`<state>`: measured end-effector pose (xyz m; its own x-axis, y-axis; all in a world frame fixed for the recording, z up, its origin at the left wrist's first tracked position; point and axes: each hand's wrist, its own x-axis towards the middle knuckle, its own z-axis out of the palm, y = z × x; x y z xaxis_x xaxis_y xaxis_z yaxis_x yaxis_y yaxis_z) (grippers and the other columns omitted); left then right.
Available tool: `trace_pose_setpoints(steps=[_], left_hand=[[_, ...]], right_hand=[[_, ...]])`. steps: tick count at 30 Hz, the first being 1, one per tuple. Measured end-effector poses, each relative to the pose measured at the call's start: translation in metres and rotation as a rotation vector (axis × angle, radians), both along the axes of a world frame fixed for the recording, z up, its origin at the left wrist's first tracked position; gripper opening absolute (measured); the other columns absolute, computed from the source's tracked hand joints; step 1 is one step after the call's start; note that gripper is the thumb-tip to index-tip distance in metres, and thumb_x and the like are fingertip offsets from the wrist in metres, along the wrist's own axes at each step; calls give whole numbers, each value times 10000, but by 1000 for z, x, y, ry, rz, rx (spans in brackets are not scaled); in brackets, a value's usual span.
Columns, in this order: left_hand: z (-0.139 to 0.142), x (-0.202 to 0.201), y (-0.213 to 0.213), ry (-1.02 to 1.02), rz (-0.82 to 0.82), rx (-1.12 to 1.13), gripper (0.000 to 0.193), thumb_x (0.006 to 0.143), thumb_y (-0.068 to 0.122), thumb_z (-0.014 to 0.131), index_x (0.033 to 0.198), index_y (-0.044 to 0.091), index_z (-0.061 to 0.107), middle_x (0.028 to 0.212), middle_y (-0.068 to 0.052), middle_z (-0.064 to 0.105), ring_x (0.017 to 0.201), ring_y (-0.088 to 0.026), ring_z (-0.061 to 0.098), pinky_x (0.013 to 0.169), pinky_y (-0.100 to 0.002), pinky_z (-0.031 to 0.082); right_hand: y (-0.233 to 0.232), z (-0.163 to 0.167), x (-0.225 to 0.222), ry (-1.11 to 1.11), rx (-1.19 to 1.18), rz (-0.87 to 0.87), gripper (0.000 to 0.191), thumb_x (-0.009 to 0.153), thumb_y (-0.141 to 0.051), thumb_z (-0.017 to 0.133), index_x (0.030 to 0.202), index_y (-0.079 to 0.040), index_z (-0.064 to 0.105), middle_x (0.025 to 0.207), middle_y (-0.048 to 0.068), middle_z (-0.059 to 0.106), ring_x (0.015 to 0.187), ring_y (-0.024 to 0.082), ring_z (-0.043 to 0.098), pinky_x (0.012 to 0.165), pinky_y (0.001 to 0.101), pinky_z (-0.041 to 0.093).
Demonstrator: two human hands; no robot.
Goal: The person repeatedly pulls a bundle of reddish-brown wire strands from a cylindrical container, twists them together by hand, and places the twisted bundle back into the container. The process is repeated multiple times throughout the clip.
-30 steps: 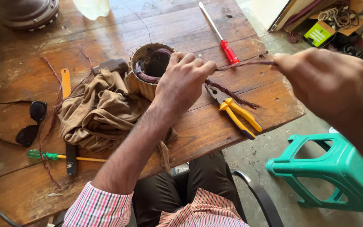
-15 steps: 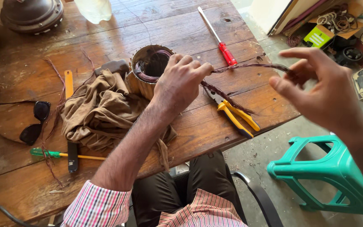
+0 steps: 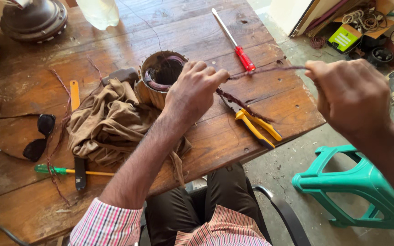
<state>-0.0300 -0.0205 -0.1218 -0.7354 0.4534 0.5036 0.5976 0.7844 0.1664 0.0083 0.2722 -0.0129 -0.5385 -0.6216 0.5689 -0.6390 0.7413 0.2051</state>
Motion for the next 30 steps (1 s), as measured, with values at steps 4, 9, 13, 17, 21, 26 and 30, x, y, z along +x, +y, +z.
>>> trace_pose_setpoints(steps=[4,9,13,17,21,26,30], left_hand=[[0,1,0,-41,-9,43,354,931,-124,512,1124,101,706,969,-83,772,958,-221,691,1028,-445,502],[-1,-1,-1,-24,-13,40,349,914,-120,521,1122,96,699,957,-82,771,976,-230,693,1027,-458,505],[-2,-4,0,-38,6,7,339,908,-116,536,1126,89,695,940,-93,764,973,-241,693,1016,-464,509],[-2,-1,0,-26,17,-3,357,911,-129,522,1130,92,696,931,-91,761,960,-233,692,1016,-466,503],[1,3,-2,-37,1,49,328,907,-115,520,1088,96,694,955,-78,761,986,-236,689,1024,-458,496],[2,1,-4,-46,-11,94,319,909,-108,524,1088,97,690,975,-78,763,1005,-240,687,1026,-455,497],[-2,-2,-2,-43,15,36,364,903,-127,511,1131,97,686,1001,-87,765,988,-233,688,1029,-468,493]], right_hand=[[2,3,-2,-977,-673,-331,216,1018,-129,715,1186,5,690,900,108,668,833,230,660,755,347,556],[3,5,-4,-996,-744,-154,271,1018,-197,687,1167,29,660,866,112,675,795,205,669,719,341,568],[-6,-5,-3,-263,-210,97,363,987,-229,711,1152,84,633,844,146,673,781,216,675,688,349,574],[-8,-5,3,144,81,31,152,1052,-132,753,1087,14,729,809,127,698,729,227,680,653,355,565],[-12,-3,8,-422,-406,-152,176,1101,-186,667,1083,-22,727,757,68,661,663,178,594,599,317,460],[-19,6,1,-780,-648,-213,216,1105,-264,619,1109,-64,702,887,34,680,804,150,636,724,287,499],[-26,14,6,-242,-288,-65,268,1023,-236,703,1155,-7,655,1109,179,632,1039,298,634,882,402,534]])
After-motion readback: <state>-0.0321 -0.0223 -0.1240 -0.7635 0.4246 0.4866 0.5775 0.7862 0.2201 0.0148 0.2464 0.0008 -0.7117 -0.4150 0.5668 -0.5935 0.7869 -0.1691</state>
